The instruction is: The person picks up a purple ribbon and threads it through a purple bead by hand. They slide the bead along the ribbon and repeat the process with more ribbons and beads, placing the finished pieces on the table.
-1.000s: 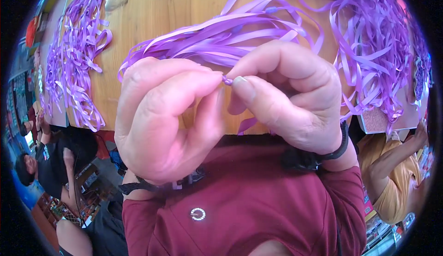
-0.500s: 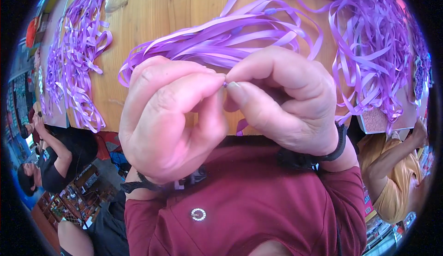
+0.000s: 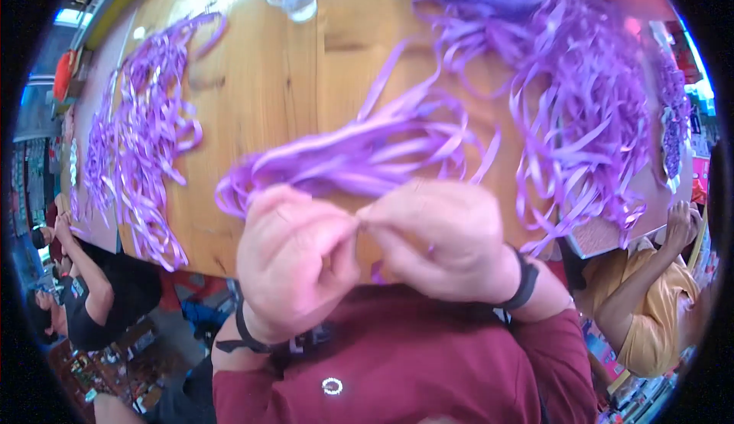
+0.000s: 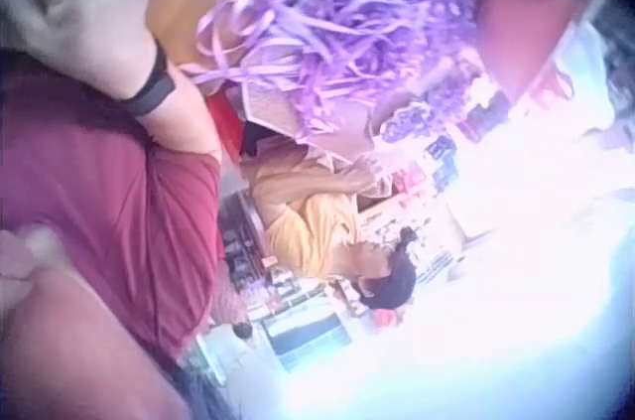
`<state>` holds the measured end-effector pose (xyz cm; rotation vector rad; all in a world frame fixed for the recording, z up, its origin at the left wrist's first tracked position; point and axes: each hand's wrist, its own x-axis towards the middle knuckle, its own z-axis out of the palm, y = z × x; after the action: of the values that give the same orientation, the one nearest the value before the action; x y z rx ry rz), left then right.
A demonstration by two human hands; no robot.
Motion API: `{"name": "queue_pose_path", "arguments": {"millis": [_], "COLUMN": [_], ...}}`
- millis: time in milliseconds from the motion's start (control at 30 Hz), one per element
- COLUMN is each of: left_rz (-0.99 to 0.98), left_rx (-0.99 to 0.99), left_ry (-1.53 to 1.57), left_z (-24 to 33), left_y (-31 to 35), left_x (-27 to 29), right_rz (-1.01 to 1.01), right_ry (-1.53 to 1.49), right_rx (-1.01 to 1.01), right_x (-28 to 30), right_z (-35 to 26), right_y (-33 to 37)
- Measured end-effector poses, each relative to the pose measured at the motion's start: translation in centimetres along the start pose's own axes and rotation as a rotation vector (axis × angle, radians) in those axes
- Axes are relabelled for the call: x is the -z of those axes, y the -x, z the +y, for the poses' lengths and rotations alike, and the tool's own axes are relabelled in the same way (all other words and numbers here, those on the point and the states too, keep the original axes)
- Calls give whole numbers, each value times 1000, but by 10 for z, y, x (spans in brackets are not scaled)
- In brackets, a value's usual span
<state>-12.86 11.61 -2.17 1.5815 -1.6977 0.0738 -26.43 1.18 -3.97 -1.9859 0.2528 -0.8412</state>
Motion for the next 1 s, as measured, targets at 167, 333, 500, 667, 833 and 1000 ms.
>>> {"name": "queue_pose_path", "arguments": {"millis": [167,333,500,667,833,1000], "left_rz": [-29,-22,-3,-56,-154,-233], "left_rx": [-64,-75,-26,72,152,214], "left_ry": [-90,-142,-137,16,150,-36], "left_z": [2,-2,-7,-15,-14,-41], "left_y": [2,3,8,14,23,22], "left_x": [4,1,-3,-4,6,25], "right_rz": [-3,10,-2,-125,-255,-466], "right_ry": [77,93,106,25,-166,-392], "right_rx": [32,32,71,-79,-297,-373], "right_x": [-4,-5,-8,-12,-10,-7], "right_z": [-1,2,7,14,5,7], "right_y": [6,3,0,0,0,0]}}
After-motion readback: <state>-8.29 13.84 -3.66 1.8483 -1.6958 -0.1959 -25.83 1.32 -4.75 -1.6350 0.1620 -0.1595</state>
